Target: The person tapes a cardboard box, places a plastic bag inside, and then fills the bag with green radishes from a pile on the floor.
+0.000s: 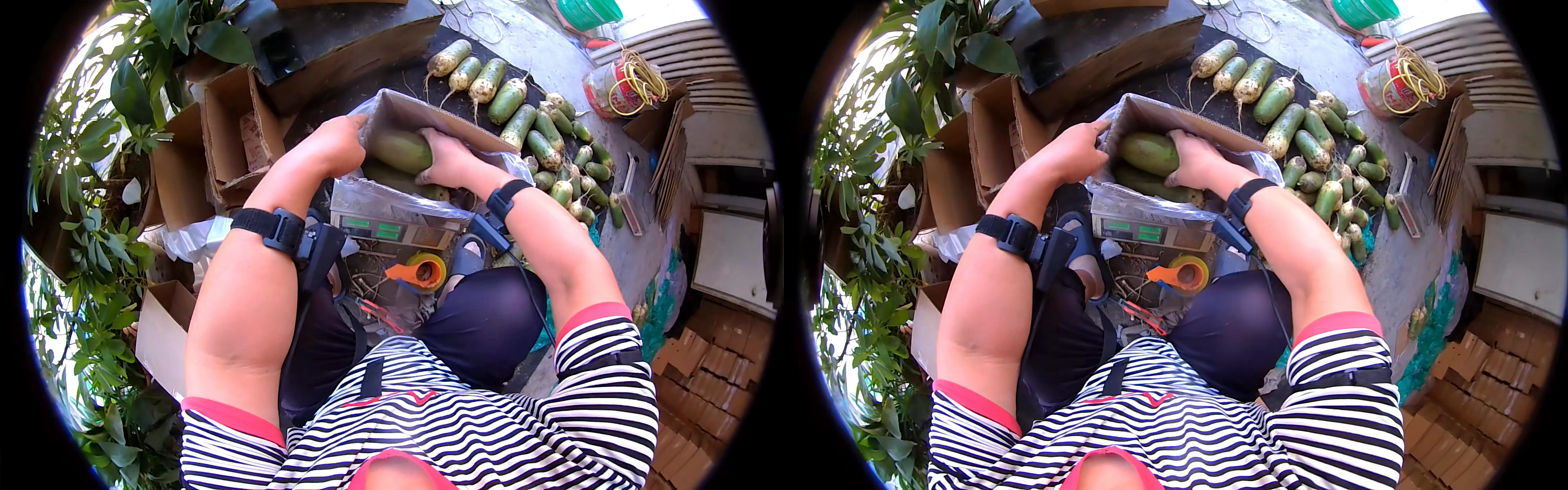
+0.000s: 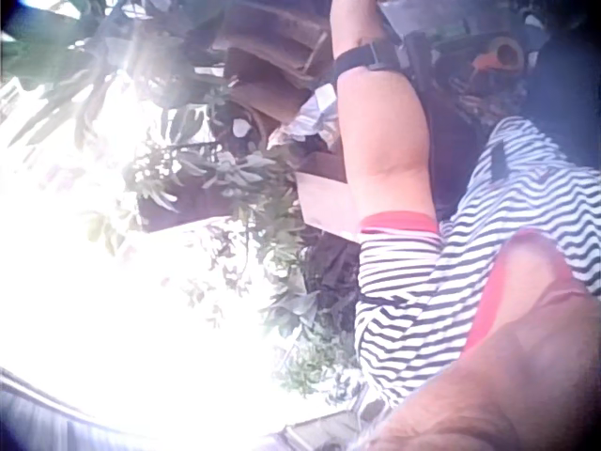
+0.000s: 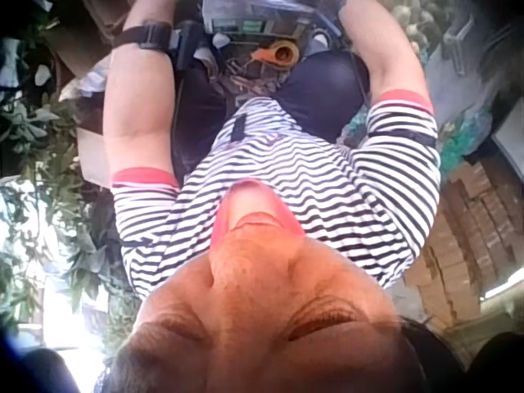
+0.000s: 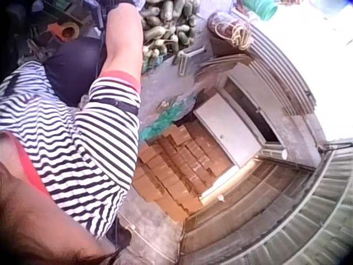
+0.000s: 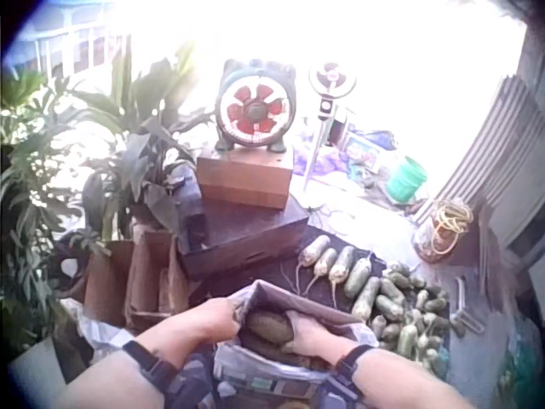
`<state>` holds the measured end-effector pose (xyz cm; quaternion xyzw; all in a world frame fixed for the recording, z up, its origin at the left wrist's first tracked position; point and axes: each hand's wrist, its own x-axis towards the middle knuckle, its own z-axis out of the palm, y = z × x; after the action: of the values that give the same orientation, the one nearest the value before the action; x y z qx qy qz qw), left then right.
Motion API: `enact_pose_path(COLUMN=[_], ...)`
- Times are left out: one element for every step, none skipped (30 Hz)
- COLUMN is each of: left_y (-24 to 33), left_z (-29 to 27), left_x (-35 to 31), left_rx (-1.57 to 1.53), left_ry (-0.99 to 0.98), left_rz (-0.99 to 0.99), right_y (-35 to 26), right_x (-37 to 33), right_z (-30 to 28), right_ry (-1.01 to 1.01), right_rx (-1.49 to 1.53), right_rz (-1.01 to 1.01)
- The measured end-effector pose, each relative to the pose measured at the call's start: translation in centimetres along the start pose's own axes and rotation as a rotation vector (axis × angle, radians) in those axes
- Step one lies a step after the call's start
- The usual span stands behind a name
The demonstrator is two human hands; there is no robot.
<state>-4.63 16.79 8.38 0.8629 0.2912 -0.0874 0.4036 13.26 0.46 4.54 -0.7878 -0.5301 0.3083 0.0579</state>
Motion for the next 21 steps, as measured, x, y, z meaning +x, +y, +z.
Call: enact_pose_path(left_y=[0.3,0.5,0.4,0.4,0.4,0.2,0.2,0.2,0.6,0.9,0.2,-0.1,-0.4,-1.6,-1.3,-1.4,-1.1,-1.0,-0.5,-0.5,-2.2], left_z=[-0.1,0.0,0.0,0.0,0.0,0.0,0.2,0.2,0.2,0.0,0.0,-0.2,-0.3,-0.4,-0.9,-1.4,-1.6,-1.6,-2.0,-2.2,-2.8], left_x=[-0.1,0.0,-0.2,-0.3,-0.3,-0.1,-0.1,0.1,0.0,-0.2,0.0,-0.3,-0.1,0.2,0.2,-0.2,-0.9,-1.4,-2.2,-3.1,-2.8], left_rx=[0.015,0.019,0.022,0.027,0.054,0.081,0.109,0.103,0.075,0.047,0.081,0.075,0.086,0.128,0.065,0.084,-0.028,-0.138,-0.156,-0.173,-0.307], left_ry=[0.002,-0.001,0.001,0.002,0.002,0.001,-0.004,0.004,0.017,0.032,0.042,0.058,0.080,0.152,0.112,0.127,0.149,0.173,0.141,0.111,0.063], left_rz=[0.002,0.002,-0.007,-0.013,-0.008,-0.005,0.002,0.020,0.006,-0.013,-0.019,0.003,0.012,0.091,0.055,0.061,0.052,0.038,0.008,-0.024,-0.055], right_y=[0.3,0.7,-0.1,-0.7,-1.2,-1.8,-2.3,-2.6,-3.3,-4.1,-4.4,-4.3,-4.2,-4.4,-4.5,-4.7,-4.0,-2.8,-1.8,-1.0,0.0], right_x=[0.3,0.4,0.2,0.1,-0.1,-0.4,-0.8,-1.5,-2.3,-3.1,-3.8,-4.6,-5.7,-6.9,-8.8,-10.6,-12.2,-13.4,-14.7,-15.9,-16.8], right_z=[1.3,2.3,2.5,2.5,2.3,2.2,1.7,0.8,-0.5,-1.7,-2.8,-4.0,-5.3,-6.3,-7.4,-8.2,-8.7,-8.7,-8.4,-7.9,-7.1], right_ry=[0.068,0.137,0.136,0.172,0.208,0.243,0.316,0.347,0.296,0.243,0.241,0.243,0.302,0.356,0.430,0.504,0.564,0.624,0.685,0.741,0.800], right_rx=[-0.124,-0.247,-0.309,-0.414,-0.519,-0.623,-0.689,-0.619,-0.545,-0.469,-0.378,-0.287,-0.181,-0.069,0.026,0.122,0.195,0.267,0.495,0.725,0.936], right_rz=[-0.013,-0.023,-0.014,-0.037,-0.058,-0.080,-0.141,-0.179,-0.126,-0.078,-0.099,-0.115,-0.149,-0.189,-0.192,-0.200,-0.161,-0.124,-0.111,-0.099,-0.065])
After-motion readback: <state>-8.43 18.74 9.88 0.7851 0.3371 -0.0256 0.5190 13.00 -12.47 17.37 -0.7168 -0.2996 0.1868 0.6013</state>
